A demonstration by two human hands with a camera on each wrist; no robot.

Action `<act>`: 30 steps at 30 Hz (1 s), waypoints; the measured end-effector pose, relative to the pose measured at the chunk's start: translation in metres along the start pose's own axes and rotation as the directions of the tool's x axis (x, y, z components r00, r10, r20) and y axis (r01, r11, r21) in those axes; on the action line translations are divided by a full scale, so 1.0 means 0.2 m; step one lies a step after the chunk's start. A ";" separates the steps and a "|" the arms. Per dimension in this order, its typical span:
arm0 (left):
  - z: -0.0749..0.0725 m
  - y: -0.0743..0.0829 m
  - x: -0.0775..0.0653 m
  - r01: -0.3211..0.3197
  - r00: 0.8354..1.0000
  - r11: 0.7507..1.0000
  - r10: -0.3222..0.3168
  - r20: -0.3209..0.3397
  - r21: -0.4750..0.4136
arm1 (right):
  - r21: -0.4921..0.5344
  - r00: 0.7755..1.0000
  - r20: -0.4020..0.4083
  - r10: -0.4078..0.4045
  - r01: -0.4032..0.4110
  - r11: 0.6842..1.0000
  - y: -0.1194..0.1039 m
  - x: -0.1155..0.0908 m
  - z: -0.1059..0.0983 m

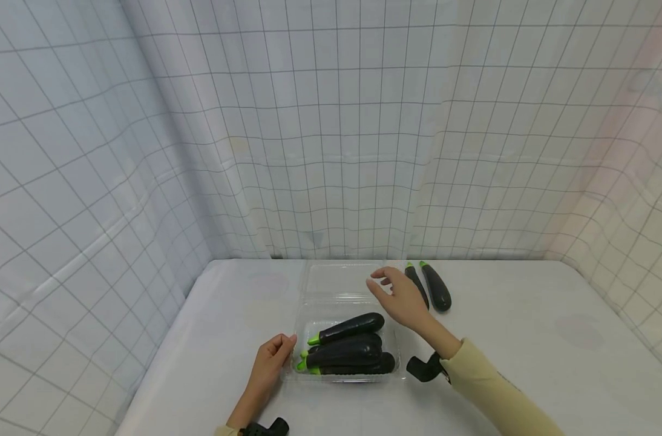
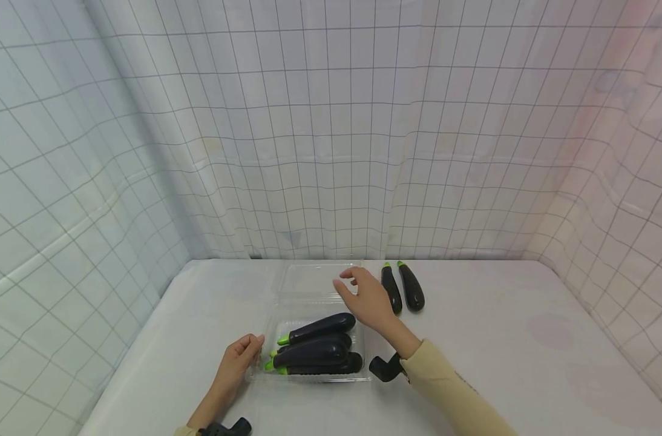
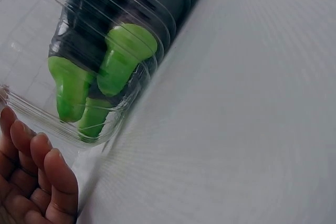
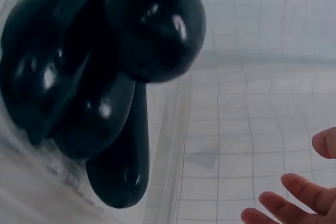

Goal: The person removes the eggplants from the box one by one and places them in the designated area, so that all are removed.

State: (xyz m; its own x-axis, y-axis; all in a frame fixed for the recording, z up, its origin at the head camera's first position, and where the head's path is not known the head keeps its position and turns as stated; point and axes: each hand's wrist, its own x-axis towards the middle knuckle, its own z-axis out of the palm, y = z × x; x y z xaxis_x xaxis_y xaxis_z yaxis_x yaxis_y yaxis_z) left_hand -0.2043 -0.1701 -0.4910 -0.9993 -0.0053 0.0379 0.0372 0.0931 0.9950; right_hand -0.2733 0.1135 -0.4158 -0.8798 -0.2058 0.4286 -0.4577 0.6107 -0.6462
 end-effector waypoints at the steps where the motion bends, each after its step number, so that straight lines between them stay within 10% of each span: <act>1: 0.00 0.00 0.00 -0.001 1.000 1.000 0.001 -0.002 0.000 | -0.004 0.999 0.039 -0.008 0.009 1.000 -0.02 -0.01 0.00; 11: 0.00 0.00 0.00 0.010 1.000 1.000 -0.010 -0.001 -0.001 | 0.018 0.929 0.360 -0.084 0.083 0.996 -0.15 -0.06 0.04; 30: -0.01 -0.01 0.00 0.001 1.000 1.000 -0.001 -0.005 0.003 | 0.011 0.726 0.660 -0.192 0.246 0.969 -0.15 -0.11 0.14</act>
State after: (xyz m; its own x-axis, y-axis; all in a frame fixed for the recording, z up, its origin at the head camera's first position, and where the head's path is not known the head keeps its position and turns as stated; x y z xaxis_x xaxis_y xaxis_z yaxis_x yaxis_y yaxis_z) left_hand -0.2053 -0.1714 -0.4926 -0.9993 -0.0105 0.0372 0.0360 0.0963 0.9947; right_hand -0.2443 0.0791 -0.4231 -0.6362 -0.7713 0.0186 -0.6612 0.5326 -0.5283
